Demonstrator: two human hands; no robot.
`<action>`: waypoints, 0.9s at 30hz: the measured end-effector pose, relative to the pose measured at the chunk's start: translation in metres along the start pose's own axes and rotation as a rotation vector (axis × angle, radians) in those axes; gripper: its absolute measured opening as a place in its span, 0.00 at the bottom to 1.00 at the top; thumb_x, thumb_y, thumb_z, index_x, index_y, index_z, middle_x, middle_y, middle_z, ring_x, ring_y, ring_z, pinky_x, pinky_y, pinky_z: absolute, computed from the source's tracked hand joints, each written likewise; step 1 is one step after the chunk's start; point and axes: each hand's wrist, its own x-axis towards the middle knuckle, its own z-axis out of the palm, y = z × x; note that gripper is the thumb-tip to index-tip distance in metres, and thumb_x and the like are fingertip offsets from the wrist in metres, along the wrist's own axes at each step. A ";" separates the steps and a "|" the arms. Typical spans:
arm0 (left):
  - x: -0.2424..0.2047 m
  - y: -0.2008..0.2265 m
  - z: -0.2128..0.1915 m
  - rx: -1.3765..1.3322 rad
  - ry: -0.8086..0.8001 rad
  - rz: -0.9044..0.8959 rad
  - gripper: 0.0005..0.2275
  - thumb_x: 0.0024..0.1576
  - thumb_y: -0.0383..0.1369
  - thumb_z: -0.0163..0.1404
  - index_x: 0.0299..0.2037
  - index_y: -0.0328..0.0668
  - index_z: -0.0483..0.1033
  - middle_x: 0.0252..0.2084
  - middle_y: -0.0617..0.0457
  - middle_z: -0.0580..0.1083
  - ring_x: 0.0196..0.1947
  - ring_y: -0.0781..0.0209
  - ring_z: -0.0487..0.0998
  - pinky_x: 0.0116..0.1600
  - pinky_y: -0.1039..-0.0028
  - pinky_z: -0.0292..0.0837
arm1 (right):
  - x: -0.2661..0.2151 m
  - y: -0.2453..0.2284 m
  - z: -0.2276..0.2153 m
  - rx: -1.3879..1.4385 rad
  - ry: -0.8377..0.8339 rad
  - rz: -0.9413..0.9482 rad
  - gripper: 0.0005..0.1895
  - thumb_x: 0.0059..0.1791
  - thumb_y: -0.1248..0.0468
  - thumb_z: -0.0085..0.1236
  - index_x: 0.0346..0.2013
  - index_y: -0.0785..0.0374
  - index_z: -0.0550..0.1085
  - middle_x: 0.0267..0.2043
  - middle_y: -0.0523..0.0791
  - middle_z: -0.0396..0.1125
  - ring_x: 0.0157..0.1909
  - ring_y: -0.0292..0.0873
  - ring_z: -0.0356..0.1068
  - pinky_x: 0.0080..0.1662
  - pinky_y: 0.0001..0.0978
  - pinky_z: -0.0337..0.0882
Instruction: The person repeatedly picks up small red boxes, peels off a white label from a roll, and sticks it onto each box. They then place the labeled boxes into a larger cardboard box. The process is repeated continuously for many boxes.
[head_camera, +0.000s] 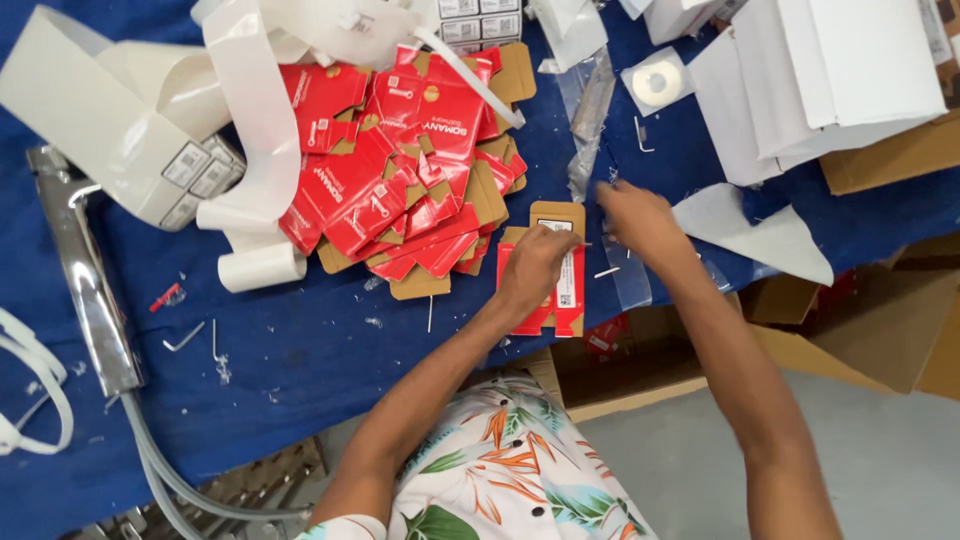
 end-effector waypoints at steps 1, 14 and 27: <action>0.006 0.000 -0.001 -0.064 0.021 0.030 0.08 0.57 0.22 0.52 0.44 0.37 0.80 0.39 0.46 0.79 0.42 0.48 0.77 0.51 0.61 0.73 | -0.022 0.005 0.000 0.273 0.023 0.097 0.23 0.46 0.61 0.67 0.53 0.60 0.70 0.48 0.51 0.73 0.49 0.54 0.76 0.48 0.46 0.74; -0.009 0.095 -0.052 -0.217 0.016 0.362 0.10 0.58 0.29 0.56 0.49 0.39 0.77 0.49 0.46 0.77 0.51 0.49 0.78 0.59 0.64 0.74 | -0.241 0.014 0.146 1.816 0.947 0.412 0.27 0.56 0.74 0.50 0.70 0.66 0.60 0.65 0.51 0.64 0.64 0.47 0.69 0.64 0.49 0.72; -0.111 -0.029 -0.281 0.490 0.410 -0.238 0.22 0.53 0.30 0.60 0.58 0.35 0.74 0.63 0.42 0.70 0.63 0.42 0.68 0.65 0.56 0.64 | -0.152 -0.025 0.101 0.759 0.992 0.716 0.12 0.63 0.67 0.59 0.59 0.70 0.69 0.57 0.52 0.67 0.59 0.47 0.71 0.62 0.41 0.73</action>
